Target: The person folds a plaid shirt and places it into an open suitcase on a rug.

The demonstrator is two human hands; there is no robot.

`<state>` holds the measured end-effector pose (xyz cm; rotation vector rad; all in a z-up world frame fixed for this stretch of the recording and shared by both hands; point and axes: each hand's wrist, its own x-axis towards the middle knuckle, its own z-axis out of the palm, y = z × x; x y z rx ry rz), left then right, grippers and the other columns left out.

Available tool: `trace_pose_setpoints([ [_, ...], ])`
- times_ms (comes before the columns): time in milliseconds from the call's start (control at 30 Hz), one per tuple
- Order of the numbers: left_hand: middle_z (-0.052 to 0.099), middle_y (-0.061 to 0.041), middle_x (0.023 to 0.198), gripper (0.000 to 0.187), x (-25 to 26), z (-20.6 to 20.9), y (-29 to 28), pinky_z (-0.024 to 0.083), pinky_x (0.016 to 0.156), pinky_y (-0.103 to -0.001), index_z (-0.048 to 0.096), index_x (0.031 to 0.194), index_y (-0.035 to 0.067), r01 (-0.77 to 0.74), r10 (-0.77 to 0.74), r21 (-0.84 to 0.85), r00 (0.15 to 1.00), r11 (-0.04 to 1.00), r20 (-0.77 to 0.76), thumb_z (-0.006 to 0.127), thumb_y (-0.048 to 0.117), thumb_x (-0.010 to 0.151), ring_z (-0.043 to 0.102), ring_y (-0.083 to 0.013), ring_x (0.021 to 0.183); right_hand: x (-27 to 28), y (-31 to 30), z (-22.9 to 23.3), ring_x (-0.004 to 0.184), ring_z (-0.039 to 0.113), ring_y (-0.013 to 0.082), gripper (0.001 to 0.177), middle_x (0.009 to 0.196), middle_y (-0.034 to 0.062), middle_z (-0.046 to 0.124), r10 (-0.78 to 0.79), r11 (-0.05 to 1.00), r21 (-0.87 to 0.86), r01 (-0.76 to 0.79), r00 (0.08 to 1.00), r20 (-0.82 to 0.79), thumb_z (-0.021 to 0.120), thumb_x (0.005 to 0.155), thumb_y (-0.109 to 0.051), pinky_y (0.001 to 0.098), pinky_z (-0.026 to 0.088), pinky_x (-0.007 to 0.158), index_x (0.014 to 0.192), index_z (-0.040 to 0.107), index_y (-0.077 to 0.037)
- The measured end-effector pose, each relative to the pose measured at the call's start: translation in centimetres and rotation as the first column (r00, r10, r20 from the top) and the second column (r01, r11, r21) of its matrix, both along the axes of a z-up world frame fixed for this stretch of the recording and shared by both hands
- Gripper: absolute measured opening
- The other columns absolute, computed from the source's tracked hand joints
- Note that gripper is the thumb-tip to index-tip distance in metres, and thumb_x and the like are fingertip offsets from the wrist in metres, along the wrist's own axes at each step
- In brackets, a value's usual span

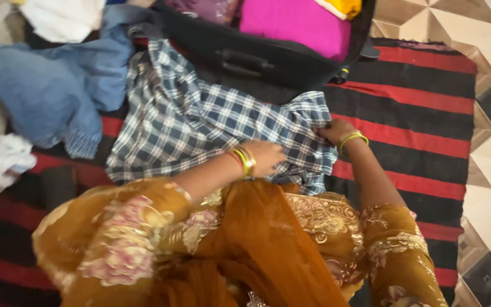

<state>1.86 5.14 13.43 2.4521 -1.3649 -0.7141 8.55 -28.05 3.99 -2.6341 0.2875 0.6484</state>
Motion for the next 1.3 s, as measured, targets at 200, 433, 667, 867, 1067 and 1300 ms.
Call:
trace_pose_setpoints([
  [200,0.064,-0.018,0.129,0.041,2.7,2.6,13.9,0.051,0.098,-0.051,0.067,0.123,0.012,-0.248,0.236,0.233,0.968,0.940,0.081,0.069,0.035,0.090,0.063,-0.0371,0.118,-1.0,-2.2,2.8,0.110,0.066,0.0446,0.036,0.119,0.0225,0.071,-0.049,0.947,-0.299,0.117,0.973,0.225,0.064,0.092,-0.034,0.0543,0.053,0.091,0.118,0.075,-0.014],
  [433,0.061,-0.019,0.131,0.042,6.0,0.5,25.2,0.052,0.099,-0.050,0.067,0.124,0.011,-0.609,0.569,0.146,0.787,0.780,0.240,0.071,0.031,0.088,0.062,-0.0387,0.120,-2.2,-0.4,10.5,0.110,0.068,0.0435,0.049,0.115,0.0244,0.074,0.290,0.911,-0.307,-0.274,0.957,0.008,0.071,0.090,-0.042,0.0515,0.053,0.094,0.123,0.070,-0.007],
  [667,0.057,-0.028,0.131,0.045,15.8,-5.6,24.7,0.050,0.102,-0.050,0.059,0.137,0.024,-0.863,0.928,-0.358,0.372,0.357,0.028,0.068,0.019,0.092,0.059,-0.0468,0.119,-11.0,10.8,18.6,0.109,0.071,0.0366,0.051,0.119,0.0179,0.073,0.473,0.876,-0.125,-0.465,0.880,0.045,0.067,0.088,-0.041,0.0466,0.055,0.094,0.129,0.065,-0.011],
  [867,0.042,-0.024,0.147,0.067,18.3,-1.9,21.8,0.045,0.105,-0.054,0.041,0.150,0.040,-0.977,0.980,-0.118,0.187,0.179,-0.061,0.064,0.025,0.089,0.051,-0.0465,0.130,-15.1,17.2,16.6,0.110,0.071,0.0342,0.054,0.120,0.0156,0.073,0.422,0.905,-0.024,-0.424,0.905,-0.061,0.066,0.087,-0.041,0.0446,0.055,0.094,0.134,0.060,-0.016],
  [1067,0.047,-0.018,0.148,0.073,17.5,2.7,20.3,0.047,0.105,-0.053,0.045,0.146,0.022,-0.991,0.992,0.021,0.129,0.129,-0.012,0.065,0.064,0.090,0.054,-0.0405,0.132,-12.7,15.2,10.7,0.111,0.071,0.0333,0.050,0.117,0.0142,0.075,0.448,0.866,-0.123,-0.484,0.862,-0.237,0.067,0.088,-0.035,0.0438,0.054,0.096,0.134,0.060,-0.015],
  [1300,0.070,-0.018,0.120,0.055,22.9,-6.8,23.5,0.053,0.098,-0.050,0.059,0.132,0.013,-0.952,0.963,-0.147,0.265,0.269,0.044,0.078,0.034,0.085,0.067,-0.0392,0.115,-11.5,16.0,11.2,0.108,0.070,0.0354,0.055,0.116,0.0157,0.073,0.450,0.891,-0.020,-0.453,0.889,-0.086,0.068,0.086,-0.035,0.0447,0.053,0.095,0.136,0.058,-0.014],
])
